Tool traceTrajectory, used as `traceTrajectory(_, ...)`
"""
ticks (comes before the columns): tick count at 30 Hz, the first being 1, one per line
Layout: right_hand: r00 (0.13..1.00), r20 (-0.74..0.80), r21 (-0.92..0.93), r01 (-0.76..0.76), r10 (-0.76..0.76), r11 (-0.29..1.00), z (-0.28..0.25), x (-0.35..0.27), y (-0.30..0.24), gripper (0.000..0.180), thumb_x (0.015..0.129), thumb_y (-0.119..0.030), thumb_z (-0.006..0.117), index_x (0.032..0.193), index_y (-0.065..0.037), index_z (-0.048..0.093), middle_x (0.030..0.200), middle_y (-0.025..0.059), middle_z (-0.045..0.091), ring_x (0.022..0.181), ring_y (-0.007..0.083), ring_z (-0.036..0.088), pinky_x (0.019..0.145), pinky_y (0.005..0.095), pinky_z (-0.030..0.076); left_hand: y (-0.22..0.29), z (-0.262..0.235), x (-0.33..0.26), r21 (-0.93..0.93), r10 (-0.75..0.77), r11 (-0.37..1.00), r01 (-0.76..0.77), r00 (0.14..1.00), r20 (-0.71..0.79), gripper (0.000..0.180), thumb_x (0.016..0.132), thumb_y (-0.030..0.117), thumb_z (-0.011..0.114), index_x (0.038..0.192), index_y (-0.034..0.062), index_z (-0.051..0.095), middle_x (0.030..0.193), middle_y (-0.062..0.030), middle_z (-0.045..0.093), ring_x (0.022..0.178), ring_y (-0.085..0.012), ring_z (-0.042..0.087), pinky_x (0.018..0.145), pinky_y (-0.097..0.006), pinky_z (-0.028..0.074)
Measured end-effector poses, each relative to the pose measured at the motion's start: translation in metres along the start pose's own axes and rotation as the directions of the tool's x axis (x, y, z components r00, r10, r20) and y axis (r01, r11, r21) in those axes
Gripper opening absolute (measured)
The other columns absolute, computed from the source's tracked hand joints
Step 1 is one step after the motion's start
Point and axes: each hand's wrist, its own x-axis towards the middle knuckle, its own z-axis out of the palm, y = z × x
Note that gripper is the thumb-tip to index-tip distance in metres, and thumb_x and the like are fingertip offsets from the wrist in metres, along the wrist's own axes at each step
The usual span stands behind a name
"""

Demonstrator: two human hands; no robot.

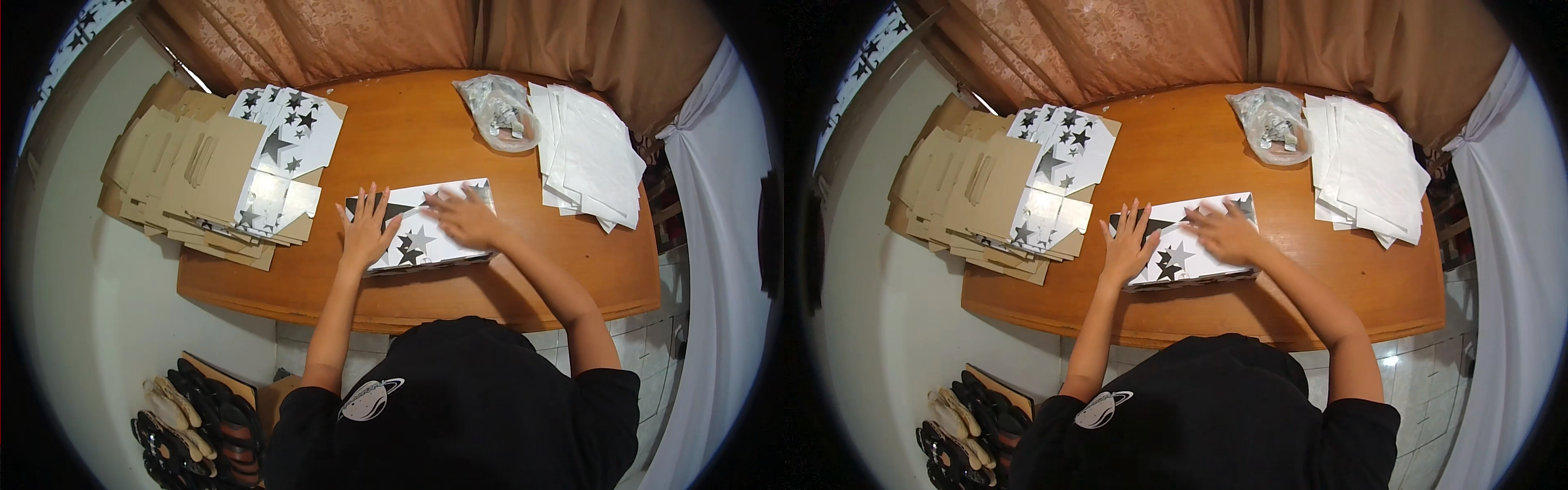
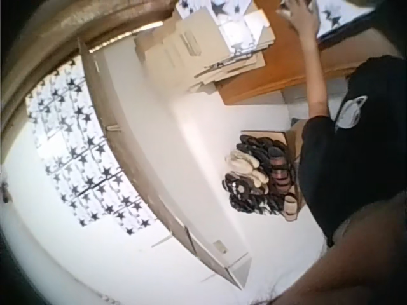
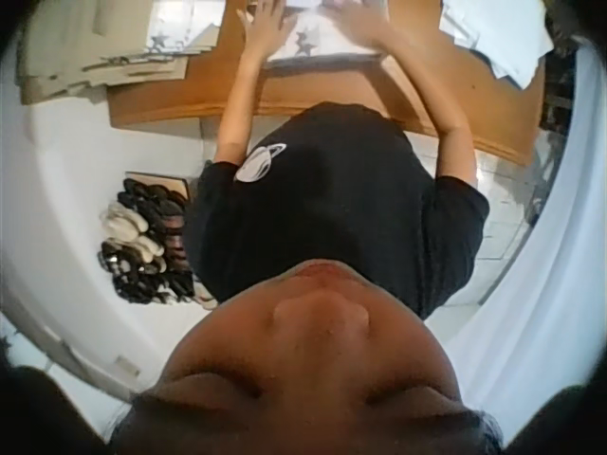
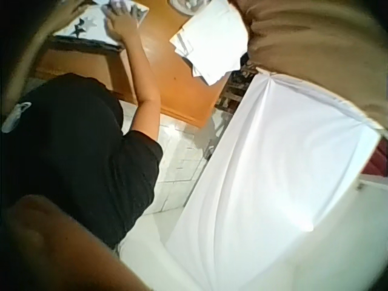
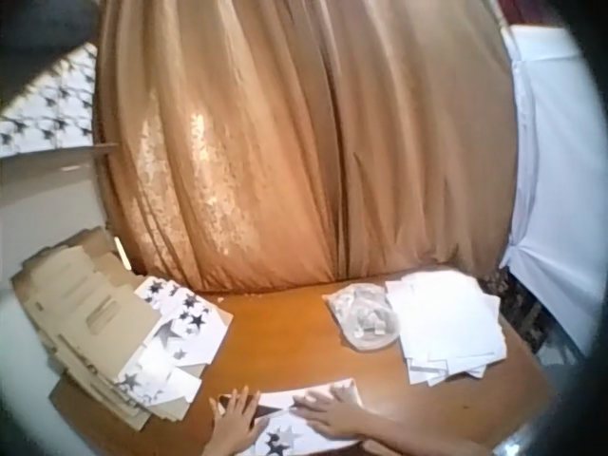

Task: The recorder is folding cardboard components to assemble shoe boxes and then placing tissue paper inside them.

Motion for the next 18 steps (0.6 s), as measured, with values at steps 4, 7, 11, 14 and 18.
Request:
traceTrajectory(4, 0.885, -0.083, 0.013, -0.459, 0.458, 0.889, -0.016, -0.021, 0.047, 0.047, 0.093, -0.039, 0.03, 0.136, -0.023, 0.031, 0.144, 0.0047, 0.024, 0.133, 0.0308, 0.02, 0.102, 0.0614, 0.003, 0.019, -0.007, 0.004, 0.109, -0.036, 0.994, 0.027, 0.996, 0.079, 0.084, 0.077, 0.067, 0.041, 0.14, 0.0141, 0.024, 0.146, -0.017, 0.01, 0.135, -0.0343, 0.007, 0.098, -0.065, -0.006)
traceTrajectory(7, 0.722, -0.229, 0.113, -0.647, 0.653, 0.754, 0.006, -0.047, 0.056, 0.048, 0.093, -0.04, 0.029, 0.135, -0.016, 0.033, 0.143, 0.0078, 0.028, 0.132, 0.0355, 0.021, 0.102, 0.0599, 0.0, 0.04, 0.005, 0.017, 0.069, 0.171, 0.98, -0.185, 0.971, 0.165, 0.103, 0.064, 0.078, 0.046, 0.14, 0.0126, 0.022, 0.145, -0.0243, 0.002, 0.133, -0.0424, 0.001, 0.095, -0.067, -0.007)
traceTrajectory(11, 0.706, -0.148, 0.782, -0.345, 0.693, 0.519, 0.04, -0.1, 0.026, 0.047, 0.095, -0.036, 0.026, 0.129, -0.008, 0.043, 0.135, 0.013, 0.039, 0.131, 0.0355, 0.024, 0.105, 0.054, 0.0, 0.094, 0.004, 0.045, 0.015, 0.383, 0.917, -0.4, 0.888, 0.253, 0.114, 0.044, 0.083, 0.056, 0.139, 0.0293, 0.024, 0.143, -0.0276, 0.002, 0.133, -0.0422, 0.001, 0.095, -0.068, -0.003)
traceTrajectory(14, 0.778, -0.133, 0.853, -0.225, 0.614, 0.47, 0.043, -0.125, -0.016, 0.045, 0.096, -0.032, 0.029, 0.13, -0.005, 0.041, 0.135, 0.0149, 0.038, 0.131, 0.0335, 0.024, 0.107, 0.0482, 0.004, 0.124, 0.005, 0.065, -0.016, 0.473, 0.86, -0.51, 0.786, 0.399, 0.12, 0.031, 0.082, 0.062, 0.137, 0.0391, 0.025, 0.142, -0.0304, 0.001, 0.133, -0.0437, 0.001, 0.096, -0.068, -0.002)
traceTrajectory(18, 0.729, -0.219, 0.871, -0.154, 0.649, 0.467, 0.056, -0.127, -0.047, 0.05, 0.093, -0.025, 0.04, 0.136, -0.004, 0.028, 0.14, 0.017, 0.028, 0.132, 0.0326, 0.022, 0.107, 0.0401, 0.014, 0.144, 0.016, 0.079, -0.037, 0.509, 0.827, -0.561, 0.72, 0.472, 0.123, 0.025, 0.081, 0.064, 0.136, 0.0415, 0.026, 0.141, -0.0315, 0.002, 0.131, -0.0493, -0.001, 0.095, -0.069, -0.002)
